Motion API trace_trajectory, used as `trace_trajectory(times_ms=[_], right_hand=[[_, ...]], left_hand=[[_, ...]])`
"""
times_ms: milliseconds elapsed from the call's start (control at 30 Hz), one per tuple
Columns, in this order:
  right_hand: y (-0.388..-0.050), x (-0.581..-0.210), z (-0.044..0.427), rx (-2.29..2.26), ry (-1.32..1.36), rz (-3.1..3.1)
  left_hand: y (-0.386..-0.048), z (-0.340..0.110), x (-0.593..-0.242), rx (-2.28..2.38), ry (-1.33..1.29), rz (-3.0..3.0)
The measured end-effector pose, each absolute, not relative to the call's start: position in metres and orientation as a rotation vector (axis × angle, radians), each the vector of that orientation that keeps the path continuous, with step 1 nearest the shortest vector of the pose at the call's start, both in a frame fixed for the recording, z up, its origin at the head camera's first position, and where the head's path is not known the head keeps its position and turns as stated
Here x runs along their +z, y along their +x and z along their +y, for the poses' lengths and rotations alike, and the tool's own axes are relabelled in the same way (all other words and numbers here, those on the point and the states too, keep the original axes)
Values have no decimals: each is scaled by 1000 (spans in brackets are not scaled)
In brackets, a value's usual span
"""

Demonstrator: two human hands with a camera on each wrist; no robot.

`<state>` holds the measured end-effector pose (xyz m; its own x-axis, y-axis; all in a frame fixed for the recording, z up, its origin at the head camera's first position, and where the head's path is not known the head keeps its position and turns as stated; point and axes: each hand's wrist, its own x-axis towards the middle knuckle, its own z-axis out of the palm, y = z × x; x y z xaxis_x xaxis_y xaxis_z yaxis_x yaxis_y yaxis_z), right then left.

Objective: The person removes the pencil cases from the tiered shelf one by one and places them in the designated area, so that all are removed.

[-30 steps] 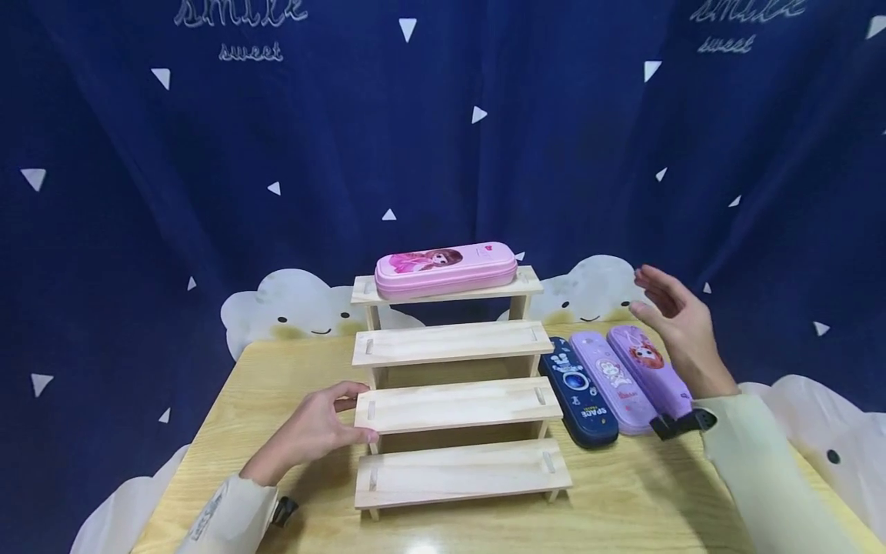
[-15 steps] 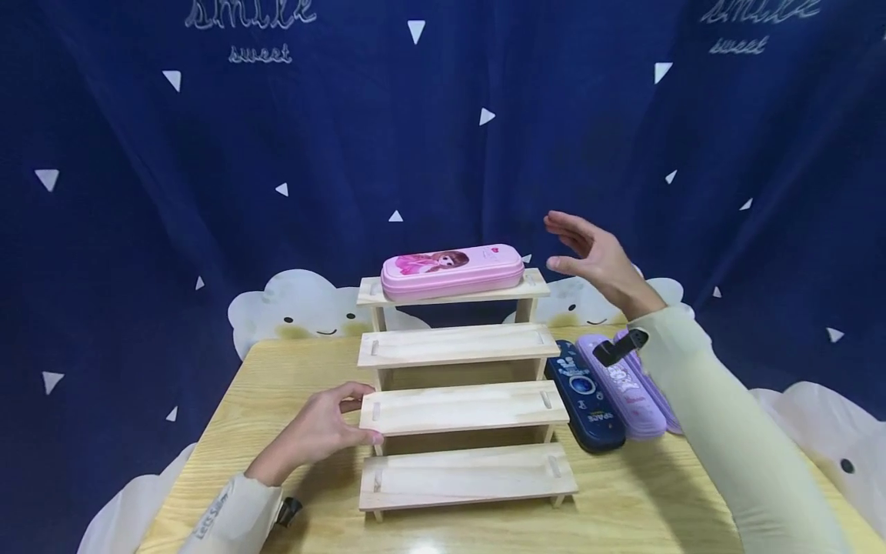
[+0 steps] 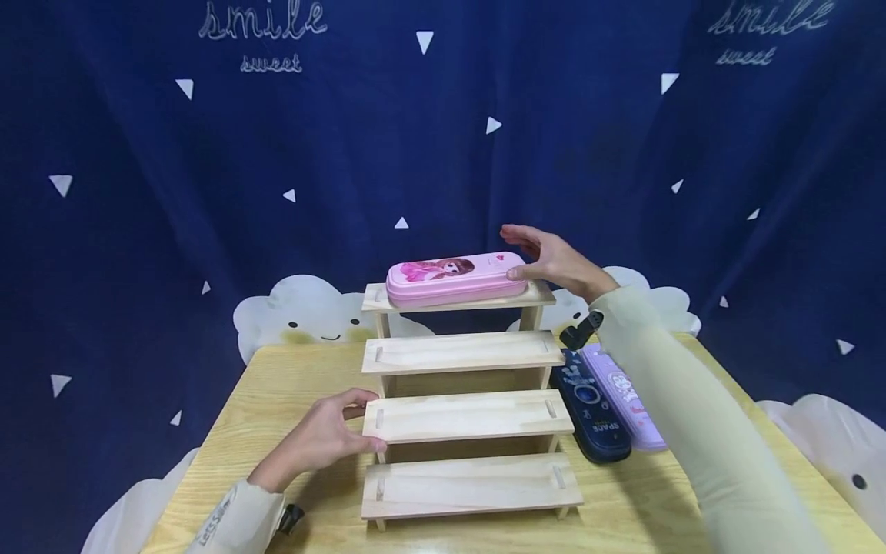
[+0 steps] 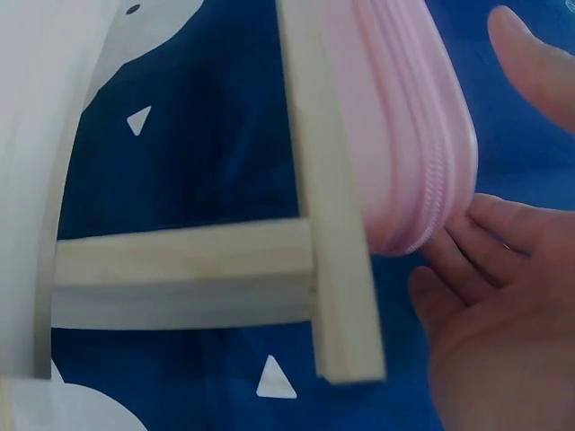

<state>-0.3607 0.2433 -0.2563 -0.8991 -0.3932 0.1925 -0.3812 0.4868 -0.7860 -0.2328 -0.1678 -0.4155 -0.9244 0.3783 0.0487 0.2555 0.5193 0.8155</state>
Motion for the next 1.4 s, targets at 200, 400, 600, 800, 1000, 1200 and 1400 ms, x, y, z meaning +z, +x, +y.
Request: trace_trajectory(times_ms=[200,400,600,800,1000,1200,1400], right_hand=[[-363,-258,237,-1322,-660,2701],[-367,-259,234,-1243,-630,2705],[-373,-260,228,-1175,-610,2686],[-375,-262,227,-1201,-585,2661],[-373,-265,228,-1239,-579,2639],[-369,-268,225,-1285,-564,2648],[-363,-270,224,-1346,-561,2684]], left_hand=[[-233,-165,-413,1378,544,2612],[-234,-164,-413,1362,513,2619],[-233,-165,-414,1350,453,2640],[-232,-165,-416,1359,450,2628],[-233,-165,-416,1361,462,2623],[-232,-166,-417,1362,455,2621],[-231,-165,-416,1368,447,2615]])
